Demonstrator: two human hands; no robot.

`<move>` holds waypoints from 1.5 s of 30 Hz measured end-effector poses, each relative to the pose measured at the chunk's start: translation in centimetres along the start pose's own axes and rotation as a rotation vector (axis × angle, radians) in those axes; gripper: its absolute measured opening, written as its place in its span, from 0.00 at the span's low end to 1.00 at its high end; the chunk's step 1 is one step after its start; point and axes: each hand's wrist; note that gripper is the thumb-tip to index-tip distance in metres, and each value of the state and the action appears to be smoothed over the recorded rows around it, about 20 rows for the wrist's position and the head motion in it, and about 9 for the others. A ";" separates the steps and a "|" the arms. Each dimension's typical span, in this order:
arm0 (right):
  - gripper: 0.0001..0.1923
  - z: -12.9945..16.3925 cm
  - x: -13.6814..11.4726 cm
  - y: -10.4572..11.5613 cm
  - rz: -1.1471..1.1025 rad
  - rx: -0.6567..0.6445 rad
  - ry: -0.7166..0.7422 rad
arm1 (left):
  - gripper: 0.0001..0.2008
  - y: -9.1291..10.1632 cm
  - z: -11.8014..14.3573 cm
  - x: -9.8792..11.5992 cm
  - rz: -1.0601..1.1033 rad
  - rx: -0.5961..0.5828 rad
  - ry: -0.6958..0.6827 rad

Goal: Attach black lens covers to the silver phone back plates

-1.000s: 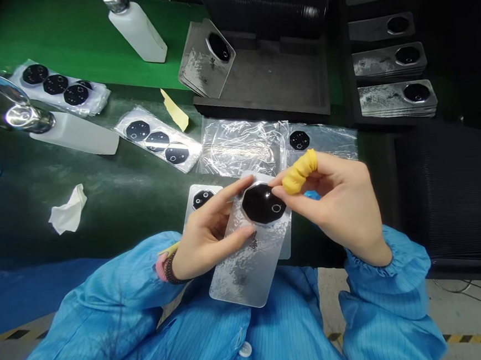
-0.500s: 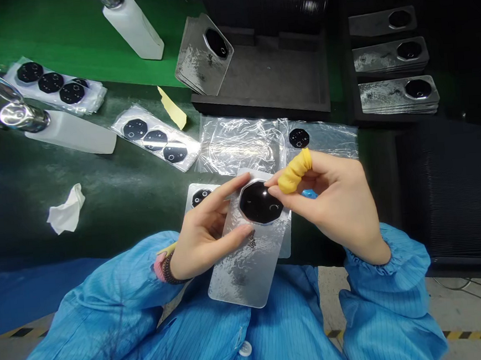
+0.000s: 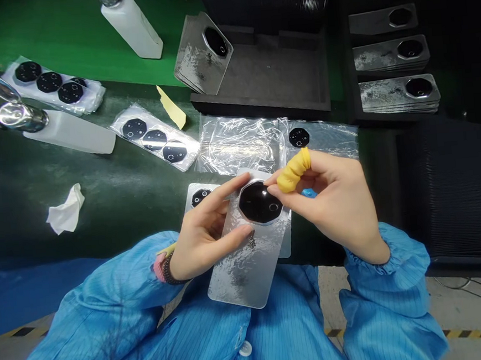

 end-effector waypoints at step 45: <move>0.10 0.6 0.1 -0.6 0.152 0.036 0.096 | 0.26 -0.2 -0.1 0.0 0.036 0.038 0.054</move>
Point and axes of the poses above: each hand's wrist, its own z-axis away from the middle knuckle, its own y-axis out of the back of the hand, x = y × z, and after that the axes turned 12 degrees about -z, right-handed
